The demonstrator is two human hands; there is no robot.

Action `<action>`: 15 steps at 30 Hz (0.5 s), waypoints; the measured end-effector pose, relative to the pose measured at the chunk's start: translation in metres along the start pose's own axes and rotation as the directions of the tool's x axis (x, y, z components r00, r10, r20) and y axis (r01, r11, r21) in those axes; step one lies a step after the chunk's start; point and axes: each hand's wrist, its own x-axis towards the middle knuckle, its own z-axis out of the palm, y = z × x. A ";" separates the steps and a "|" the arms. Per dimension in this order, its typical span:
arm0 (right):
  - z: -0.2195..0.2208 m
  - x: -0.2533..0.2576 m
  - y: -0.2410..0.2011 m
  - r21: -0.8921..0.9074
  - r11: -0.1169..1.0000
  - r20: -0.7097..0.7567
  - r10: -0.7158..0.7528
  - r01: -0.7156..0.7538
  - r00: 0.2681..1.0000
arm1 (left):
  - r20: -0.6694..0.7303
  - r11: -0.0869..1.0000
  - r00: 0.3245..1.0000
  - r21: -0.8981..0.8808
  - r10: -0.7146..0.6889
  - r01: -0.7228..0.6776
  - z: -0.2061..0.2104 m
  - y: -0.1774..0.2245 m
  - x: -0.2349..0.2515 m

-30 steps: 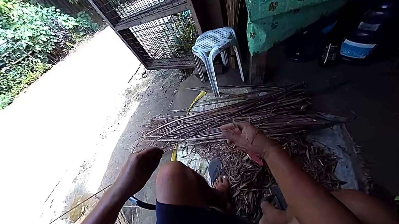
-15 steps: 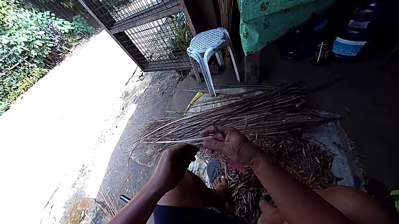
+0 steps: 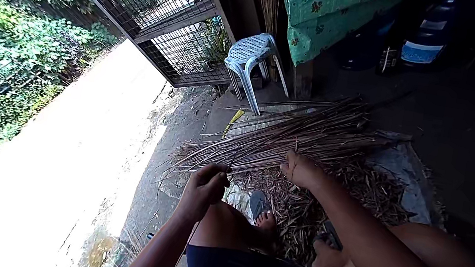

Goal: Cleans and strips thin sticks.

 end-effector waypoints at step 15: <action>-0.032 -0.057 -0.045 0.649 0.598 0.169 -0.716 0.469 0.678 | 0.046 0.992 0.996 0.102 0.074 -0.078 0.009 0.008 -0.003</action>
